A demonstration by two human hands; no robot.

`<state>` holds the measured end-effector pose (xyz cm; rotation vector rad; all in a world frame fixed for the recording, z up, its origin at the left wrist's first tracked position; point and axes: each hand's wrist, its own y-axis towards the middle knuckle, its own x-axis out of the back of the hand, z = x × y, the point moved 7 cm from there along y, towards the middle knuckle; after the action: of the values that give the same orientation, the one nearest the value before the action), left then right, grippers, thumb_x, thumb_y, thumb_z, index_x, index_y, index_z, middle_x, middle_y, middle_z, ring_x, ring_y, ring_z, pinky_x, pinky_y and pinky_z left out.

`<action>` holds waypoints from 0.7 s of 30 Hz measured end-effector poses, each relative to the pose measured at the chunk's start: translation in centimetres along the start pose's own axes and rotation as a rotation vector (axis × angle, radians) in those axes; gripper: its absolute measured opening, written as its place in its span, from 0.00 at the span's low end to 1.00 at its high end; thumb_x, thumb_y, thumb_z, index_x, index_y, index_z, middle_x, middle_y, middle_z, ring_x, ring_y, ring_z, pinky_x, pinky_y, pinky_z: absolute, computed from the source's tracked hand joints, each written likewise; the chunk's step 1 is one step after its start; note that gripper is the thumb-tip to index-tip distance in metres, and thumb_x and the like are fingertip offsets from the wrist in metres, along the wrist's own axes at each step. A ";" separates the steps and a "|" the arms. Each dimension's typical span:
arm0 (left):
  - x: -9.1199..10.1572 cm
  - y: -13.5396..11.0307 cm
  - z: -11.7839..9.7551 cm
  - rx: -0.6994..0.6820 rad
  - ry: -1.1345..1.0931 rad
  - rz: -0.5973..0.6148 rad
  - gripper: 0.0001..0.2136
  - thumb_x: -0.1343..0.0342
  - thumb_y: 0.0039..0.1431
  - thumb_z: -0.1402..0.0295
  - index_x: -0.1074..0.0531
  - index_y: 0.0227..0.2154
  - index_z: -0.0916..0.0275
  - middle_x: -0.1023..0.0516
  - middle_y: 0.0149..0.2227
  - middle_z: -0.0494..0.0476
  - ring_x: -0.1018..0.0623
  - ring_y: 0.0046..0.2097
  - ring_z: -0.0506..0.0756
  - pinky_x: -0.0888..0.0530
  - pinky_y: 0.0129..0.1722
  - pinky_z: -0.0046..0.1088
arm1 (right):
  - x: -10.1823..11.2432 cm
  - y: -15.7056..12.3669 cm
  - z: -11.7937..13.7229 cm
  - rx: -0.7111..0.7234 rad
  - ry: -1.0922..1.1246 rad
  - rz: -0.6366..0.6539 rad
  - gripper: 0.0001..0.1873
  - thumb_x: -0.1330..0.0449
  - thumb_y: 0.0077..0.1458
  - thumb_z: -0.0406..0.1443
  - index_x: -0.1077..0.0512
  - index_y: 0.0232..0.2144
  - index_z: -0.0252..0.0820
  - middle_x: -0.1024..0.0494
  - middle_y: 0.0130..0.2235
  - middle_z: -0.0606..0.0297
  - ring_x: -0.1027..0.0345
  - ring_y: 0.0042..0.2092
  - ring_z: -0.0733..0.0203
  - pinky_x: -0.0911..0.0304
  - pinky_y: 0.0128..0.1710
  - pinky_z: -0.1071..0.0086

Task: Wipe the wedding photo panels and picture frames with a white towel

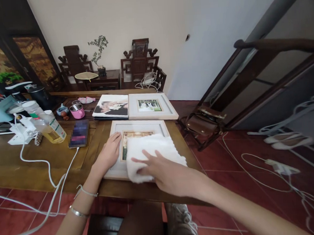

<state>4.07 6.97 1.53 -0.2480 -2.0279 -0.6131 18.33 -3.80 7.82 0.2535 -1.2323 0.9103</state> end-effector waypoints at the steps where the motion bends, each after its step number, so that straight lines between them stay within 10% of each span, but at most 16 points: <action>1: 0.0 0.0 0.0 0.002 -0.001 0.003 0.20 0.61 0.65 0.73 0.36 0.57 0.66 0.36 0.61 0.65 0.39 0.64 0.58 0.37 0.62 0.44 | 0.0 -1.0 0.8 0.022 0.034 0.044 0.39 0.53 0.40 0.19 0.29 0.53 0.47 0.46 0.66 0.68 0.64 0.67 0.42 0.55 0.61 0.39; 5: 0.1 -0.1 -0.2 0.012 -0.007 0.007 0.20 0.60 0.65 0.73 0.36 0.57 0.65 0.37 0.62 0.65 0.39 0.64 0.58 0.38 0.62 0.43 | 0.3 -1.8 0.0 -0.022 0.053 0.050 0.36 0.53 0.41 0.19 0.27 0.50 0.45 0.37 0.63 0.62 0.57 0.67 0.47 0.49 0.61 0.48; 14: 0.1 0.0 -0.3 0.006 -0.020 0.010 0.19 0.60 0.65 0.73 0.35 0.56 0.63 0.36 0.61 0.63 0.39 0.64 0.58 0.38 0.62 0.45 | 3.6 7.0 -10.5 -0.345 -0.394 -0.448 0.29 0.48 0.52 0.24 0.33 0.56 0.41 0.50 0.68 0.58 0.65 0.67 0.35 0.58 0.60 0.36; 21: 1.1 -0.1 -0.4 -0.021 -0.159 -0.117 0.21 0.61 0.64 0.74 0.39 0.59 0.65 0.35 0.61 0.66 0.36 0.63 0.57 0.39 0.63 0.42 | 2.4 9.0 -4.3 -0.197 -0.351 -0.258 0.32 0.48 0.51 0.23 0.36 0.59 0.39 0.50 0.67 0.55 0.63 0.66 0.29 0.56 0.57 0.31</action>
<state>3.77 6.60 2.62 -0.1967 -2.2021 -0.7065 14.97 5.68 5.78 0.4159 -1.5607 0.5290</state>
